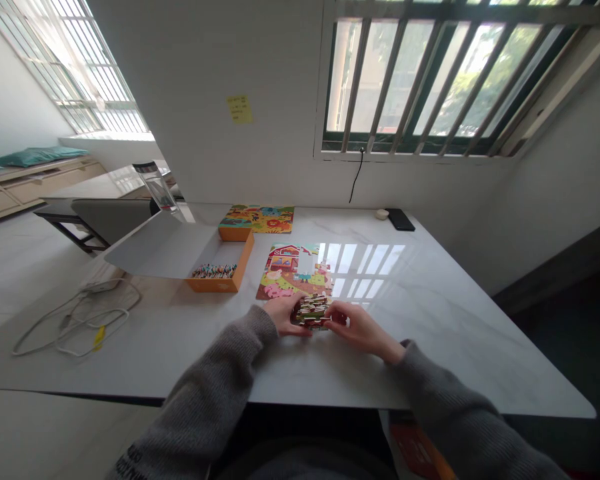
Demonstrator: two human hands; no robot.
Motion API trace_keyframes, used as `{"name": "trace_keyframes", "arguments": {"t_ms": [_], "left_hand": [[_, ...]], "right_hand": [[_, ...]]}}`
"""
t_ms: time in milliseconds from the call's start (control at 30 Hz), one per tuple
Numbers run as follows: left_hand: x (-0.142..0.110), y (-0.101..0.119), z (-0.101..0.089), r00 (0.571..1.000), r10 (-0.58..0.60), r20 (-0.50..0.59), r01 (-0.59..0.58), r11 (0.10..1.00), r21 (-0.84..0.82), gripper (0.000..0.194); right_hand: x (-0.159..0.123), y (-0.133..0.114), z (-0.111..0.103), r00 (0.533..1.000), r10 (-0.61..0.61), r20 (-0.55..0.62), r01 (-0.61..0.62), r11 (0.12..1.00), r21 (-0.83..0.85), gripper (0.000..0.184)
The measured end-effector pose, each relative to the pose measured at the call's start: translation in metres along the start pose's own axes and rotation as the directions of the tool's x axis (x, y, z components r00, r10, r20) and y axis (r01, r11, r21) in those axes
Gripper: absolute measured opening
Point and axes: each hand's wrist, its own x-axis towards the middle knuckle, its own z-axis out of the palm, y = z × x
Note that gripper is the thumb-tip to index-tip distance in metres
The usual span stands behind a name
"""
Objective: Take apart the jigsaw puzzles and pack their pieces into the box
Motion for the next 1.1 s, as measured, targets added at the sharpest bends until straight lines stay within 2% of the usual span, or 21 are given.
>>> {"name": "trace_keyframes", "arguments": {"t_ms": [100, 167, 267, 367, 500, 633, 733, 800, 900, 967, 1033, 1100], "left_hand": [[0.0, 0.005, -0.001, 0.999, -0.043, 0.023, 0.041, 0.993, 0.113, 0.066], [0.0, 0.007, -0.001, 0.999, -0.045, 0.014, 0.042, 0.987, 0.155, 0.054], [0.0, 0.01, -0.001, 0.999, -0.036, 0.003, 0.035, 0.982, 0.185, 0.044], [0.001, 0.011, 0.0, 0.999, -0.038, -0.005, 0.038, 0.978, 0.205, 0.043], [0.002, 0.015, 0.0, 0.999, -0.039, -0.019, 0.042, 0.976, 0.215, 0.042], [0.001, 0.019, 0.0, 0.999, -0.028, -0.025, 0.032, 0.979, 0.202, 0.037], [0.0, 0.018, 0.0, 1.0, -0.01, -0.022, 0.014, 0.986, 0.167, 0.034], [0.0, 0.017, -0.001, 0.999, 0.02, -0.038, -0.014, 0.989, 0.145, 0.033], [0.0, 0.013, -0.005, 0.995, 0.043, -0.089, -0.033, 0.994, 0.109, 0.031], [0.0, 0.01, -0.008, 0.989, 0.035, -0.143, -0.026, 0.998, 0.061, 0.032], [0.001, 0.007, -0.011, 0.981, 0.024, -0.195, -0.023, 1.0, 0.01, 0.036], [0.001, 0.005, -0.011, 0.979, 0.027, -0.204, -0.032, 0.999, -0.024, 0.042]], "right_hand": [[0.002, 0.002, 0.009, 0.999, -0.038, -0.005, 0.037, 0.996, -0.083, 0.007], [0.003, 0.003, 0.008, 0.999, -0.03, -0.023, 0.029, 0.998, -0.061, 0.007], [0.008, 0.007, 0.0, 0.995, -0.025, -0.096, 0.025, 1.0, 0.008, 0.009], [0.02, 0.021, -0.012, 0.978, -0.007, -0.208, 0.009, 1.0, 0.004, 0.014], [0.049, 0.052, -0.024, 0.964, -0.033, -0.263, -0.017, 0.983, -0.185, 0.022], [0.081, 0.074, -0.026, 0.953, -0.029, -0.303, -0.11, 0.895, -0.432, 0.029], [0.095, 0.075, -0.023, 0.946, -0.053, -0.32, -0.132, 0.838, -0.53, 0.032], [0.095, 0.066, -0.019, 0.949, -0.118, -0.293, -0.063, 0.839, -0.541, 0.032], [0.08, 0.045, -0.013, 0.954, -0.196, -0.225, 0.095, 0.914, -0.394, 0.03], [0.065, 0.03, -0.011, 0.965, -0.174, -0.197, 0.145, 0.978, -0.153, 0.031], [0.052, 0.018, -0.01, 0.975, -0.178, -0.134, 0.184, 0.983, 0.031, 0.034], [0.041, 0.012, -0.008, 0.975, -0.216, -0.061, 0.22, 0.972, 0.084, 0.043]]}}
